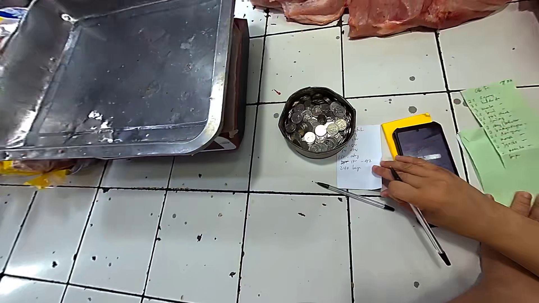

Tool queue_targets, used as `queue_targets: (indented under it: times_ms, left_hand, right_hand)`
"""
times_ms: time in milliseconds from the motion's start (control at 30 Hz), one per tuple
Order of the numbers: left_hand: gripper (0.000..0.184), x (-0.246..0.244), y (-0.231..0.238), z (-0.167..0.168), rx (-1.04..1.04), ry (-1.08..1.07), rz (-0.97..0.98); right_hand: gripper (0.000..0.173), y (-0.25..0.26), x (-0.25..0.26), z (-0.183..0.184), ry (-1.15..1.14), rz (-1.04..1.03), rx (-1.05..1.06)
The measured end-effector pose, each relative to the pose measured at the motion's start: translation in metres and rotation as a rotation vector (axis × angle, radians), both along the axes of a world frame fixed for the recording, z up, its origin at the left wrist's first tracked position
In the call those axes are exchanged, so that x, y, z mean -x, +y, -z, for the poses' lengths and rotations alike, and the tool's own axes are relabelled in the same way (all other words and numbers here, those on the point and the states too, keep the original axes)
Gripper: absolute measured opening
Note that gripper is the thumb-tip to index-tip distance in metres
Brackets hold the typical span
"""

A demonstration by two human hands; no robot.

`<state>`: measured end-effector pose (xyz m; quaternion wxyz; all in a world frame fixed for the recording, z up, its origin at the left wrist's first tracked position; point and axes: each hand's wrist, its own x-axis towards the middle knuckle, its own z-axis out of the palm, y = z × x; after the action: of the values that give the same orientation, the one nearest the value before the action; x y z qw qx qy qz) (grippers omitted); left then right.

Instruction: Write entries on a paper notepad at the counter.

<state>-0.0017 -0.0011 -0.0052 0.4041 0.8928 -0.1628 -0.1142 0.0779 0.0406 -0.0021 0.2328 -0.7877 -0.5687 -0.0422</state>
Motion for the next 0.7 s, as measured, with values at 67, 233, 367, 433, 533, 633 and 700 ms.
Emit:
queue_targets:
  times_ms: [67, 233, 367, 433, 533, 633, 700]
  left_hand:
    - [0.050, 0.001, 0.002, -0.001, -0.017, -0.014, 0.009]
    - [0.048, 0.005, -0.002, 0.008, 0.006, -0.085, 0.014]
    - [0.047, 0.014, -0.003, 0.007, 0.102, -0.015, -0.063]
    - [0.044, 0.011, -0.002, 0.000, 0.072, -0.078, -0.130]
    - [0.048, 0.004, -0.001, -0.003, 0.034, -0.072, -0.106]
    - [0.054, 0.002, -0.002, -0.003, 0.007, -0.030, -0.064]
    - [0.055, 0.001, -0.003, -0.003, -0.035, -0.007, -0.043]
  right_hand:
    - [0.019, 0.003, -0.002, 0.003, -0.026, 0.004, 0.023]
    - [0.033, 0.000, -0.007, 0.000, 0.086, 0.025, -0.025]
    - [0.057, -0.039, -0.026, -0.013, 0.318, 0.233, -0.239]
    - [0.063, -0.066, -0.036, -0.016, 0.439, 0.463, -0.355]
    - [0.040, -0.107, -0.051, -0.010, 0.554, 0.779, -0.487]
    - [0.013, -0.149, -0.062, -0.003, 0.683, 0.961, -0.676]
    - [0.009, -0.168, -0.067, 0.003, 0.737, 0.979, -0.801]
